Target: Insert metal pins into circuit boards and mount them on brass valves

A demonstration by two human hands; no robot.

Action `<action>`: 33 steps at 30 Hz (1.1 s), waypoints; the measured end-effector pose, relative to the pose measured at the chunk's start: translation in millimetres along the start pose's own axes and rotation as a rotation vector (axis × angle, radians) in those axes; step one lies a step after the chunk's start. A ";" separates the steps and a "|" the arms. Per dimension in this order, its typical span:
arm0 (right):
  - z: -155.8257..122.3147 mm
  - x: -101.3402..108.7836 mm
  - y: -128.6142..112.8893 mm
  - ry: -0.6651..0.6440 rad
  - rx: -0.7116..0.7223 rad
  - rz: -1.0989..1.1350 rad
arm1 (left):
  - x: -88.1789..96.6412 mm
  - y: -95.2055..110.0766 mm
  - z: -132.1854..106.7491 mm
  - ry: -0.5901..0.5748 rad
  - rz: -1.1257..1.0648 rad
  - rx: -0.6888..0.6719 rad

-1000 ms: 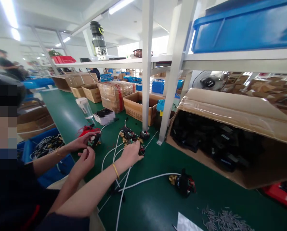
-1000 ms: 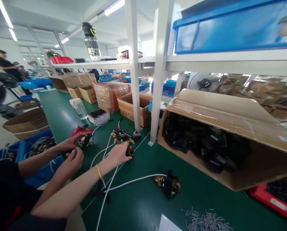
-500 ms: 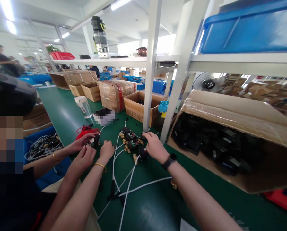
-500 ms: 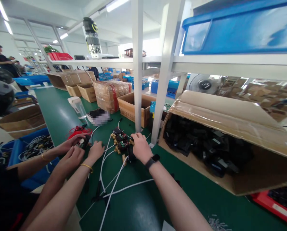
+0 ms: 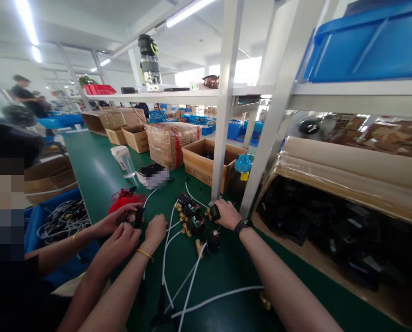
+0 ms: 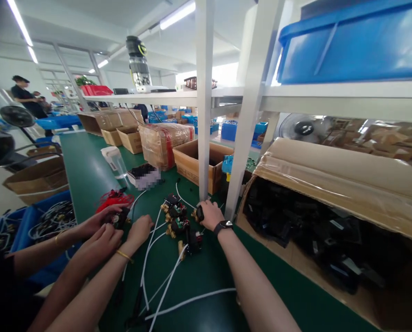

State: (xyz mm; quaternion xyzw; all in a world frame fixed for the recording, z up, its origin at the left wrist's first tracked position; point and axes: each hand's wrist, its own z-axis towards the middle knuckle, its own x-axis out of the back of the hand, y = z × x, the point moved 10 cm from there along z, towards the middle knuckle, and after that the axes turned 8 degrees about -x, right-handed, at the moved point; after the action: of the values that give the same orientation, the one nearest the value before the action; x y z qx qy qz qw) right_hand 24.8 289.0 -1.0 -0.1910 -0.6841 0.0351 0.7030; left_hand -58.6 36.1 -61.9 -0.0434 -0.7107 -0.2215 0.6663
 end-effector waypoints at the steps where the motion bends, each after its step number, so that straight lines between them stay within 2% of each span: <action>1: -3.0 2.6 -0.6 0.024 -0.011 0.014 | -0.8 -1.4 -1.0 0.013 -0.008 0.008; 4: -13.4 18.0 -7.0 0.108 -0.040 0.057 | -2.3 -5.2 -2.3 0.061 -0.041 0.033; 6: -22.0 39.5 -14.6 0.184 -0.050 0.086 | -2.4 -6.6 0.0 0.088 -0.064 0.041; 10: -53.9 115.1 -47.8 0.407 0.067 0.175 | 4.2 -4.9 13.0 0.145 -0.097 0.028; 13: -92.5 171.7 -77.5 0.486 0.195 0.204 | 17.0 -2.7 26.2 0.197 -0.123 0.036; 15: -122.5 199.0 -92.2 0.481 0.255 0.221 | 30.9 -0.5 33.7 0.242 -0.151 0.053; 17: -152.9 213.3 -102.9 0.421 0.312 0.250 | 51.2 5.4 38.1 0.309 -0.186 0.055; 19: -179.8 212.6 -109.6 0.306 0.352 0.287 | 76.5 17.0 36.9 0.393 -0.230 0.024; 21: -201.2 198.9 -112.9 0.151 0.366 0.322 | 101.5 35.8 27.3 0.456 -0.292 -0.045; 23: -217.0 179.4 -114.0 -0.009 0.360 0.355 | 121.0 62.6 5.2 0.459 -0.364 -0.154; 24: -223.1 170.7 -113.8 -0.076 0.355 0.374 | 127.0 80.3 -11.4 0.421 -0.423 -0.239; 26: -230.1 164.1 -109.5 -0.124 0.344 0.419 | 131.2 122.6 -58.1 0.251 -0.578 -0.453; 27: -230.7 167.4 -104.3 -0.097 0.335 0.441 | 127.4 152.8 -91.2 0.037 -0.839 -0.646; 28: -229.4 173.8 -96.4 -0.048 0.319 0.461 | 123.5 177.0 -128.4 -0.201 -1.054 -0.763; 29: -226.4 181.3 -85.7 0.007 0.294 0.481 | 118.1 194.1 -165.2 -0.429 -1.167 -0.810; 30: -221.5 187.5 -72.1 0.049 0.253 0.504 | 117.3 202.1 -194.7 -0.542 -1.218 -0.819; 31: -215.1 191.0 -57.1 0.072 0.209 0.532 | 115.1 199.4 -210.6 -0.546 -1.209 -0.741; 33: -198.7 185.3 -27.2 0.043 0.126 0.601 | 106.4 175.8 -218.7 -0.411 -1.041 -0.521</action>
State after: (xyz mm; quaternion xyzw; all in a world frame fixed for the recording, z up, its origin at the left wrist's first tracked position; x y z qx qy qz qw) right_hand 224.2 277.5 185.2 -0.3414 -0.5786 0.2797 0.6859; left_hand 195.6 87.7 89.2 0.1060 -0.6752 -0.6710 0.2876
